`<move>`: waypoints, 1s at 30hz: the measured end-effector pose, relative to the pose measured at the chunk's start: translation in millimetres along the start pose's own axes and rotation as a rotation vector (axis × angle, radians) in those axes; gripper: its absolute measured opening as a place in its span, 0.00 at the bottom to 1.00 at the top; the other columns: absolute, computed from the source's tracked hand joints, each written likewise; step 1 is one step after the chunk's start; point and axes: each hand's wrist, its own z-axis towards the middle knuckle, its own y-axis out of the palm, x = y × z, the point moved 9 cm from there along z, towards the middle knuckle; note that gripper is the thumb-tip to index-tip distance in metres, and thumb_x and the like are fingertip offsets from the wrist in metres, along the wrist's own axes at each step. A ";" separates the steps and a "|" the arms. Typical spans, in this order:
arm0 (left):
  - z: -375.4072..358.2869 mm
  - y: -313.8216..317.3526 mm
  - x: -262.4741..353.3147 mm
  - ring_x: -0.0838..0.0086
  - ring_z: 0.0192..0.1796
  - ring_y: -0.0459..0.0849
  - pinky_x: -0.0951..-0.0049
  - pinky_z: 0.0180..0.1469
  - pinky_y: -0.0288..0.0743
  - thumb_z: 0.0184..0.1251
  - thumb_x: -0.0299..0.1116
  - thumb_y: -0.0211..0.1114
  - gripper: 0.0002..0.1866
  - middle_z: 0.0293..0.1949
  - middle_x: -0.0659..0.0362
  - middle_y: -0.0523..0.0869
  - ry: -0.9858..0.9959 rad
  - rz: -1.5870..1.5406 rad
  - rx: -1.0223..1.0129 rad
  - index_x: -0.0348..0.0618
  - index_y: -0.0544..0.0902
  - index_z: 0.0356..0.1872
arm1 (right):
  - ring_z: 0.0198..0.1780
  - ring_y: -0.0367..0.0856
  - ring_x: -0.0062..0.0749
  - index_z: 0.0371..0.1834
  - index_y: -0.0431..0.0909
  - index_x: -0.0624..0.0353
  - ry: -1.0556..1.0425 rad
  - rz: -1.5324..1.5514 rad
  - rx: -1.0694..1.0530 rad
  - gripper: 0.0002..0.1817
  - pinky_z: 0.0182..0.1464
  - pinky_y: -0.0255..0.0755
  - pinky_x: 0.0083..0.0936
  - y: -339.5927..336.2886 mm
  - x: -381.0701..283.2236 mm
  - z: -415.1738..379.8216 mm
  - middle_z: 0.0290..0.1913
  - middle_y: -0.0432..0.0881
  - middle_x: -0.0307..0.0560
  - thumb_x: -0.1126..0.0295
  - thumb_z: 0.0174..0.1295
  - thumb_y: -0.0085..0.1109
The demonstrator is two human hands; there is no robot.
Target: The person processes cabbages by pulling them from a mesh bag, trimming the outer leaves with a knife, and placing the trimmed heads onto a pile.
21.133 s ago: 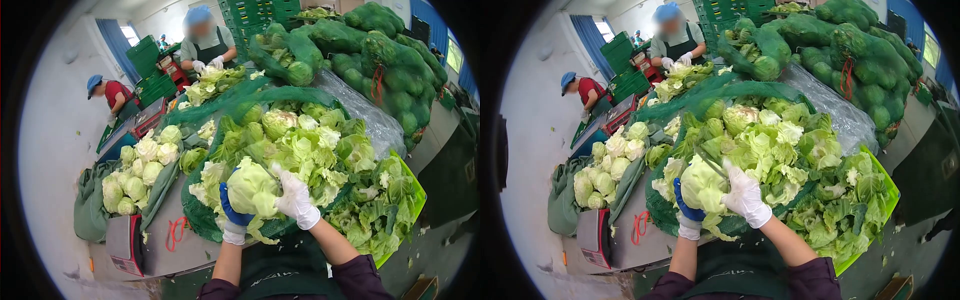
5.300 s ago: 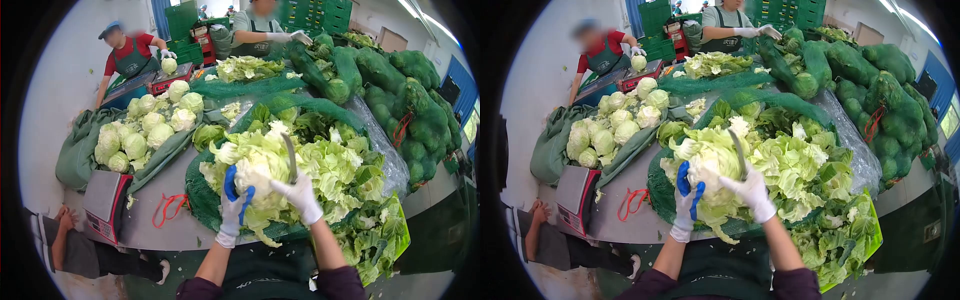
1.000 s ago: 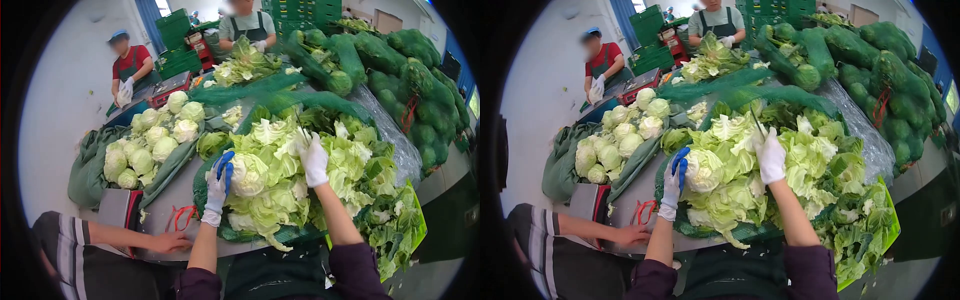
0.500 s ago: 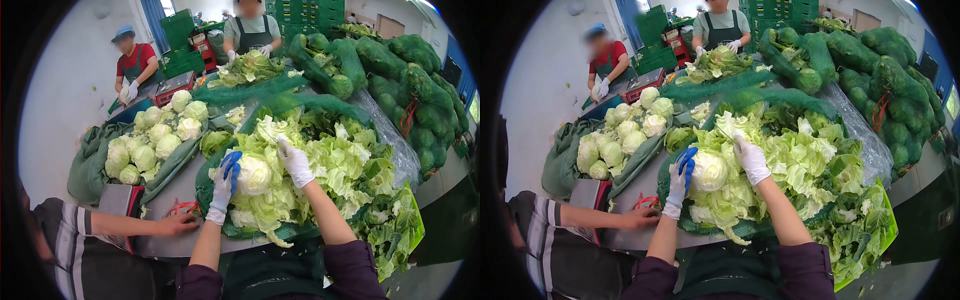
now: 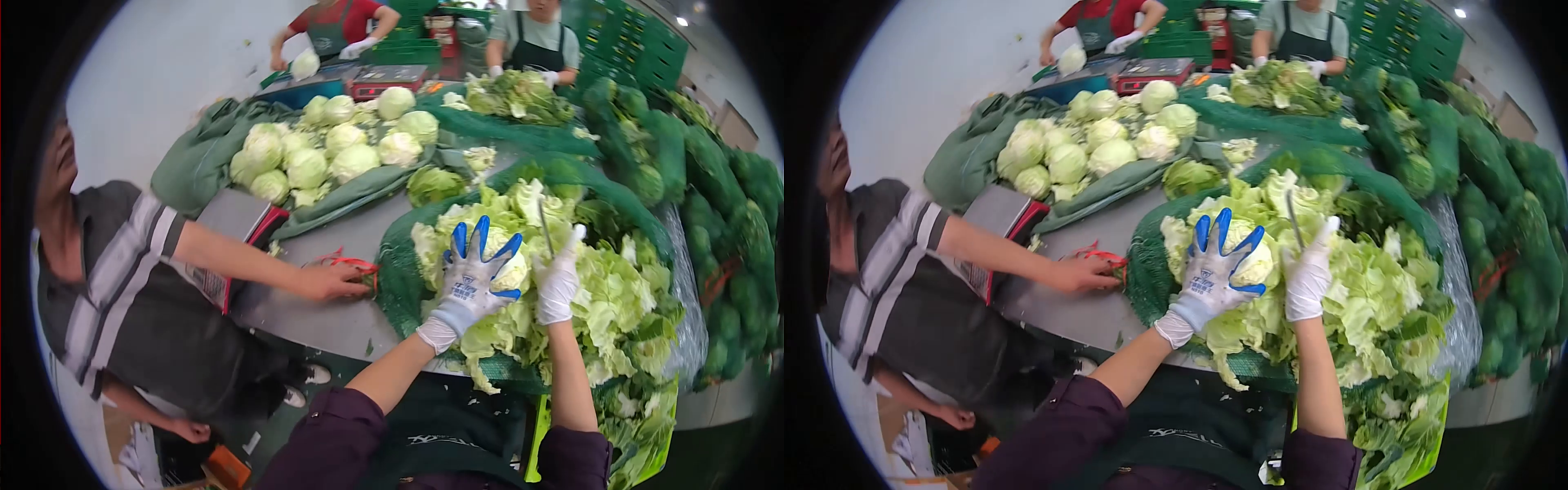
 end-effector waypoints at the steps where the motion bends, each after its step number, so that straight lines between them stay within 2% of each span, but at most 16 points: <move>1: -1.1 -2.5 -6.0 0.42 0.74 0.46 0.39 0.70 0.50 0.39 0.59 0.74 0.49 0.75 0.52 0.48 -0.001 -0.039 0.030 0.80 0.63 0.70 | 0.47 0.81 0.52 0.77 0.30 0.56 -0.034 -0.019 0.059 0.60 0.44 0.75 0.34 1.9 2.5 -1.0 0.70 0.63 0.62 0.68 0.51 0.69; 2: -2.5 -3.3 -11.6 0.42 0.74 0.47 0.42 0.71 0.50 0.39 0.58 0.75 0.49 0.75 0.51 0.50 0.003 -0.079 0.056 0.76 0.64 0.70 | 0.39 0.84 0.49 0.77 0.28 0.55 -0.061 -0.039 0.121 0.61 0.36 0.76 0.34 3.2 10.8 -2.2 0.69 0.65 0.61 0.67 0.51 0.70; 5: -3.2 -10.7 -32.4 0.45 0.73 0.52 0.49 0.72 0.53 0.36 0.55 0.78 0.50 0.73 0.47 0.53 0.156 -0.323 0.231 0.65 0.68 0.69 | 0.34 0.84 0.50 0.76 0.23 0.54 -0.138 -0.082 0.160 0.61 0.34 0.75 0.35 12.3 19.6 -1.0 0.71 0.61 0.62 0.68 0.53 0.68; 8: -4.9 -9.6 -68.2 0.47 0.71 0.59 0.54 0.72 0.55 0.36 0.52 0.79 0.49 0.71 0.44 0.57 0.104 -0.611 0.284 0.56 0.70 0.67 | 0.35 0.84 0.50 0.76 0.23 0.54 -0.133 -0.081 0.121 0.59 0.35 0.75 0.35 12.0 17.3 7.7 0.69 0.64 0.63 0.71 0.55 0.65; 9: -4.7 -14.5 -79.0 0.54 0.71 0.61 0.58 0.72 0.56 0.40 0.48 0.79 0.47 0.69 0.45 0.61 0.074 -0.603 0.334 0.50 0.71 0.66 | 0.40 0.84 0.50 0.77 0.26 0.54 0.073 -0.131 -0.045 0.57 0.38 0.77 0.35 15.6 24.9 15.8 0.68 0.67 0.62 0.75 0.55 0.64; 12: 4.7 -0.9 -104.7 0.58 0.71 0.61 0.62 0.72 0.57 0.35 0.40 0.83 0.48 0.68 0.48 0.63 -0.068 -1.594 0.272 0.48 0.71 0.66 | 0.46 0.83 0.48 0.77 0.31 0.55 -0.175 -0.195 0.180 0.54 0.45 0.77 0.36 -0.4 27.0 40.8 0.64 0.71 0.60 0.75 0.56 0.63; 14: 4.6 -14.4 -103.3 0.58 0.72 0.59 0.62 0.72 0.55 0.37 0.40 0.83 0.47 0.69 0.49 0.63 0.007 -1.435 0.331 0.48 0.72 0.65 | 0.52 0.80 0.47 0.76 0.36 0.58 0.146 -0.273 -0.020 0.50 0.55 0.72 0.36 -21.1 30.5 63.1 0.59 0.75 0.63 0.67 0.58 0.64; 16: 5.9 -30.4 -92.4 0.58 0.73 0.57 0.62 0.73 0.53 0.38 0.40 0.82 0.46 0.69 0.50 0.63 0.087 -1.288 0.369 0.47 0.72 0.65 | 0.50 0.81 0.48 0.74 0.48 0.60 0.063 -0.300 0.209 0.45 0.53 0.74 0.38 -53.7 40.1 82.6 0.54 0.77 0.65 0.59 0.59 0.64; 18: 6.2 -43.5 -50.6 0.57 0.75 0.54 0.61 0.74 0.49 0.38 0.43 0.82 0.45 0.71 0.49 0.61 0.345 -0.857 0.310 0.47 0.74 0.64 | 0.50 0.81 0.49 0.71 0.55 0.62 0.025 -0.339 0.256 0.41 0.52 0.74 0.38 -76.5 41.1 92.0 0.54 0.78 0.65 0.55 0.60 0.63; 19: 11.0 -29.3 -42.5 0.55 0.75 0.53 0.58 0.74 0.47 0.38 0.45 0.82 0.45 0.72 0.48 0.59 0.396 -0.912 0.238 0.48 0.74 0.64 | 0.49 0.81 0.49 0.68 0.62 0.63 -0.018 -0.370 0.300 0.39 0.52 0.74 0.37 -93.6 34.8 93.2 0.53 0.79 0.65 0.51 0.60 0.62; 20: 15.3 -12.1 -35.7 0.54 0.75 0.52 0.56 0.74 0.46 0.38 0.48 0.81 0.47 0.73 0.49 0.58 0.501 -0.956 0.203 0.49 0.73 0.66 | 0.53 0.80 0.48 0.62 0.71 0.63 -0.160 -0.167 0.299 0.36 0.55 0.73 0.35 -96.4 22.7 84.3 0.56 0.78 0.63 0.47 0.59 0.62; 21: 17.2 -4.4 -25.6 0.53 0.75 0.51 0.56 0.75 0.46 0.38 0.49 0.80 0.48 0.73 0.50 0.58 0.485 -0.803 0.131 0.50 0.71 0.67 | 0.53 0.81 0.43 0.59 0.74 0.64 -0.065 -0.025 0.076 0.35 0.54 0.75 0.32 -89.4 9.7 71.6 0.57 0.79 0.58 0.49 0.56 0.66; 22: 17.5 -0.8 -19.5 0.53 0.76 0.51 0.55 0.75 0.45 0.38 0.50 0.80 0.50 0.73 0.50 0.58 0.469 -0.643 0.070 0.50 0.70 0.68 | 0.54 0.81 0.40 0.61 0.73 0.61 -0.213 0.159 0.035 0.35 0.55 0.74 0.31 -64.7 18.7 58.4 0.58 0.79 0.56 0.49 0.56 0.67; 24: 19.0 -9.2 -17.8 0.51 0.76 0.50 0.54 0.75 0.43 0.39 0.55 0.77 0.53 0.73 0.51 0.58 0.483 -0.721 0.075 0.52 0.64 0.71 | 0.52 0.81 0.40 0.63 0.72 0.57 -0.190 0.206 -0.292 0.38 0.55 0.74 0.32 -40.5 -23.4 14.8 0.58 0.79 0.56 0.45 0.52 0.68; 26: 15.3 -4.5 -16.8 0.51 0.75 0.51 0.54 0.75 0.44 0.37 0.54 0.78 0.56 0.73 0.49 0.59 0.541 -0.640 0.064 0.45 0.63 0.71 | 0.48 0.83 0.41 0.60 0.73 0.58 -0.274 0.186 -0.361 0.37 0.52 0.75 0.30 -22.5 -52.2 -8.3 0.52 0.82 0.58 0.45 0.53 0.68; 30: -4.1 -18.7 -0.1 0.49 0.75 0.51 0.53 0.75 0.43 0.38 0.53 0.78 0.55 0.72 0.46 0.57 0.456 -0.421 0.053 0.48 0.62 0.72 | 0.37 0.83 0.45 0.48 0.78 0.58 -0.120 0.438 -0.315 0.22 0.40 0.75 0.35 18.3 -36.5 -1.3 0.37 0.84 0.53 0.53 0.57 0.66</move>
